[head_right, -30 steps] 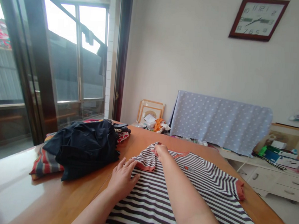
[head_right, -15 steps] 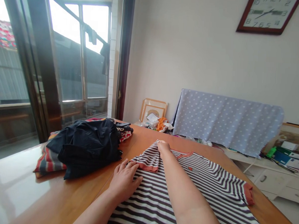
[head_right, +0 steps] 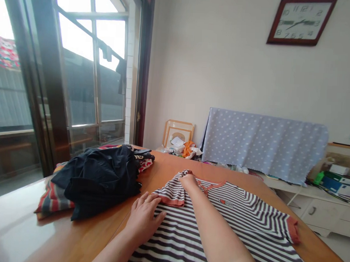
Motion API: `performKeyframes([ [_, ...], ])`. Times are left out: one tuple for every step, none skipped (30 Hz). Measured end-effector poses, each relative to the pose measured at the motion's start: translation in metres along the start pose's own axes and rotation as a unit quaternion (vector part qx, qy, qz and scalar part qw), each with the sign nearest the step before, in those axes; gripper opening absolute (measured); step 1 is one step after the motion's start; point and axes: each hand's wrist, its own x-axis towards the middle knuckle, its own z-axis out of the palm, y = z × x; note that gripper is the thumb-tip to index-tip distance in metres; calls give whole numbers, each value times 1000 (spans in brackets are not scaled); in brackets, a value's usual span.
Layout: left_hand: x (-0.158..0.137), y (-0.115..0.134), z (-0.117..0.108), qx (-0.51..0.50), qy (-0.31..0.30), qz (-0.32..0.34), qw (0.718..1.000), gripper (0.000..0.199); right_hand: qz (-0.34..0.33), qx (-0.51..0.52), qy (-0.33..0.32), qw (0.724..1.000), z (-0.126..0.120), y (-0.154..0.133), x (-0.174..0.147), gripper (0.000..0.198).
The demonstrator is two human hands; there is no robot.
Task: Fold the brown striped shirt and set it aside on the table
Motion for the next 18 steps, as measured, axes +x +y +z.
performKeyframes([
  [0, 1, -1, 4, -3, -5, 1000, 45, -8, -29, 5, 1000, 2, 0, 1, 8],
  [-1, 2, -2, 8, -6, -9, 1000, 45, -13, -55, 12, 998, 4, 0, 1, 11],
  [-1, 3, -3, 12, -8, -12, 1000, 45, -17, -77, 21, 997, 4, 1, 2, 14],
  [-1, 4, -3, 15, -9, -13, 1000, 45, -20, -96, 31, 995, 4, 2, 2, 15],
  [-2, 4, -4, 18, -10, -13, 1000, 45, -23, -113, 42, 992, 3, 3, 2, 15],
  [-2, 5, -4, 20, -11, -13, 1000, 46, -25, -127, 51, 990, 1, 4, 2, 16],
  [-2, 5, -4, 21, -13, -13, 1000, 46, -27, -139, 58, 988, -1, 5, 1, 15],
  [-2, 5, -4, 20, -15, -13, 1000, 46, -29, -150, 61, 986, -4, 6, 0, 14],
  [-2, 4, -5, 17, -17, -12, 1000, 45, -33, -159, 62, 985, -7, 6, -1, 12],
  [-1, 4, -5, 12, -17, -12, 1000, 44, -38, -167, 61, 983, -9, 6, -3, 11],
  [0, 3, -5, 7, -12, -12, 1000, 42, -45, -175, 61, 982, -11, 5, -5, 11],
  [0, 2, -5, 2, -4, -14, 1000, 39, -55, -182, 60, 980, -12, 4, -8, 13],
  [1, 1, -6, -2, 9, -17, 1000, 36, -66, -188, 59, 978, -13, 2, -12, 14],
  [2, 0, -6, -6, 23, -20, 1000, 33, -79, -195, 56, 976, -14, -1, -17, 16],
  [3, -1, -6, -9, 37, -24, 999, 32, -92, -203, 50, 974, -13, -3, -22, 17],
  [4, -3, -5, -12, 47, -26, 998, 32, -105, -210, 43, 971, -13, -5, -28, 17],
  [5, -4, -4, -14, 53, -26, 998, 33, -117, -218, 35, 968, -12, -6, -35, 16],
  [5, -6, -2, -13, 51, -24, 998, 34, -129, -226, 26, 965, -10, -6, -42, 16],
])
